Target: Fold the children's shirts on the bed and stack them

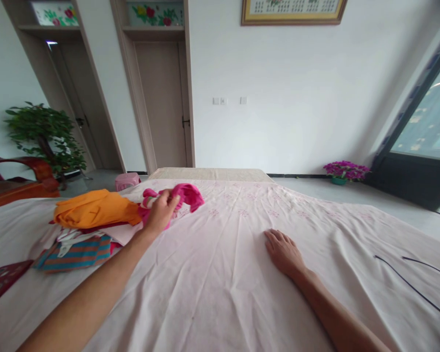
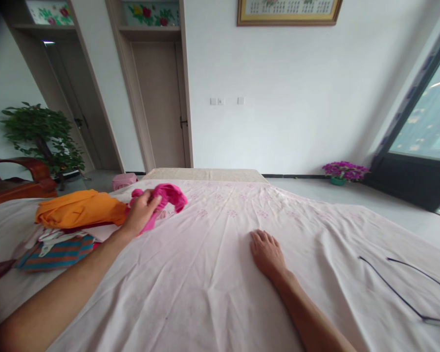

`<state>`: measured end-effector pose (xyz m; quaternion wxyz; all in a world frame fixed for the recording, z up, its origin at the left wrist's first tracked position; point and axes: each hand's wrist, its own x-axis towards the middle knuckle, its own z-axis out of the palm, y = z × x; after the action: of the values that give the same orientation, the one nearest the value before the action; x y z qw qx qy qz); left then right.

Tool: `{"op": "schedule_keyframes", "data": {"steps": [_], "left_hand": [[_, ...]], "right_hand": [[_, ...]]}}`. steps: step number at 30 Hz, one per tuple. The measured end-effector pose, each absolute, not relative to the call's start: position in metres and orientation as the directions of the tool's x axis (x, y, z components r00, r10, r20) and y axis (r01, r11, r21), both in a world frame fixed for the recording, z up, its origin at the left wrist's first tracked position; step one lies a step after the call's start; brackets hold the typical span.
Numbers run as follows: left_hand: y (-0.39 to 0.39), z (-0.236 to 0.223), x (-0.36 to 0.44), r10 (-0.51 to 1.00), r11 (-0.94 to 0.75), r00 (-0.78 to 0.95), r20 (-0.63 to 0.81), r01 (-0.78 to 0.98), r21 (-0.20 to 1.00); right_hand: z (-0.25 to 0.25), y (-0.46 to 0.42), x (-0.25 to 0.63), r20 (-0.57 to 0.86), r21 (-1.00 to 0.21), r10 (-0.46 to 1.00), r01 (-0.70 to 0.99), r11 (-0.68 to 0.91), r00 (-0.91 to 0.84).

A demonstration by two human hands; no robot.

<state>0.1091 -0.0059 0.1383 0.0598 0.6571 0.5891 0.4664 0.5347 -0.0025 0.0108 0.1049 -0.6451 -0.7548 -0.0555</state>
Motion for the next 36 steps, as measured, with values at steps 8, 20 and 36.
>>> {"op": "schedule_keyframes", "data": {"steps": [8, 20, 36], "left_hand": [[-0.017, 0.061, 0.143, 0.842, -0.455, 0.155, 0.517, 0.717, 0.527], [-0.007, 0.006, 0.116, 0.895, -0.276, 0.122, 0.429, 0.907, 0.319], [-0.066, 0.035, 0.165, 0.751, -0.66, 0.497, 0.435, 0.572, 0.486]], "right_hand": [[0.021, -0.01, 0.531, 0.236, -0.107, 0.961, 0.979, 0.171, -0.143], [0.027, -0.013, 0.527, 0.221, -0.104, 0.965, 0.98, 0.168, -0.142], [0.027, -0.011, 0.531, 0.218, -0.15, 0.96, 0.966, 0.21, -0.175]]}}
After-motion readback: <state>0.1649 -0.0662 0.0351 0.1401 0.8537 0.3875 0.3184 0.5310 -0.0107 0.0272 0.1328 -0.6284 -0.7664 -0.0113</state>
